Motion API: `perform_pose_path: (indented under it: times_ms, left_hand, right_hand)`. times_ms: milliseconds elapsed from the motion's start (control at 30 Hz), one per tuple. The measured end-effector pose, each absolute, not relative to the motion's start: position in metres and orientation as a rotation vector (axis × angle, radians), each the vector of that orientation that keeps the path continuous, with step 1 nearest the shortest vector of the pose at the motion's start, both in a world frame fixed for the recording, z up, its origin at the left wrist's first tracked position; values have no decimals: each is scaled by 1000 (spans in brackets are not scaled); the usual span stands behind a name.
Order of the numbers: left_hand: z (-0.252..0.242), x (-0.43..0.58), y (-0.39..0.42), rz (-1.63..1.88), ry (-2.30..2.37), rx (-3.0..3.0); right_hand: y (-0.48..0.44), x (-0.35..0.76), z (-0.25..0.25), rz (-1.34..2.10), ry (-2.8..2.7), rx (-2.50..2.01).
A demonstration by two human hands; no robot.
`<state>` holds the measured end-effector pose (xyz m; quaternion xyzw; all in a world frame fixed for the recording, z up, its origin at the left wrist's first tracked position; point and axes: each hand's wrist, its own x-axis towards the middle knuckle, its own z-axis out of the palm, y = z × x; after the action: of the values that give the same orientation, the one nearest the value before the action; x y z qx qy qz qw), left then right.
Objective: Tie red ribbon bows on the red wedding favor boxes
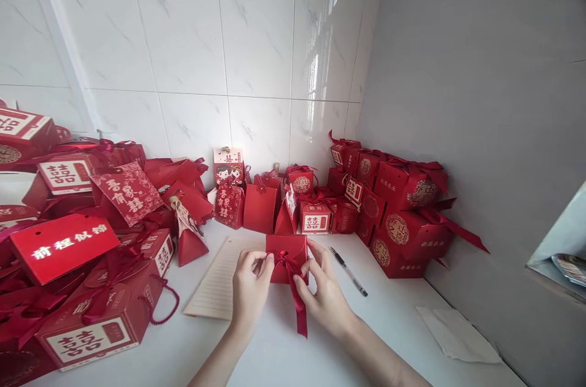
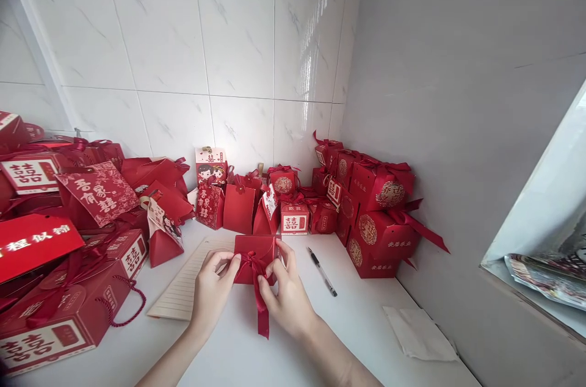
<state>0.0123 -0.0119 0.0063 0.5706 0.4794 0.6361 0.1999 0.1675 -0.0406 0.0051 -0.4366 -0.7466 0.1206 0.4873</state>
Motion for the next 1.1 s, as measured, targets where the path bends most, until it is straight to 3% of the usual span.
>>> perform_pose_path:
  times_ms: [733,1100]
  left_hand:
    - [19,13,-15,1475,925,1324]
    - [10,10,-9,1456,1014,1476]
  right_hand:
    - [-38,170,13,702,-1565,-1075]
    - [-37,174,16,783,-1522,-1045]
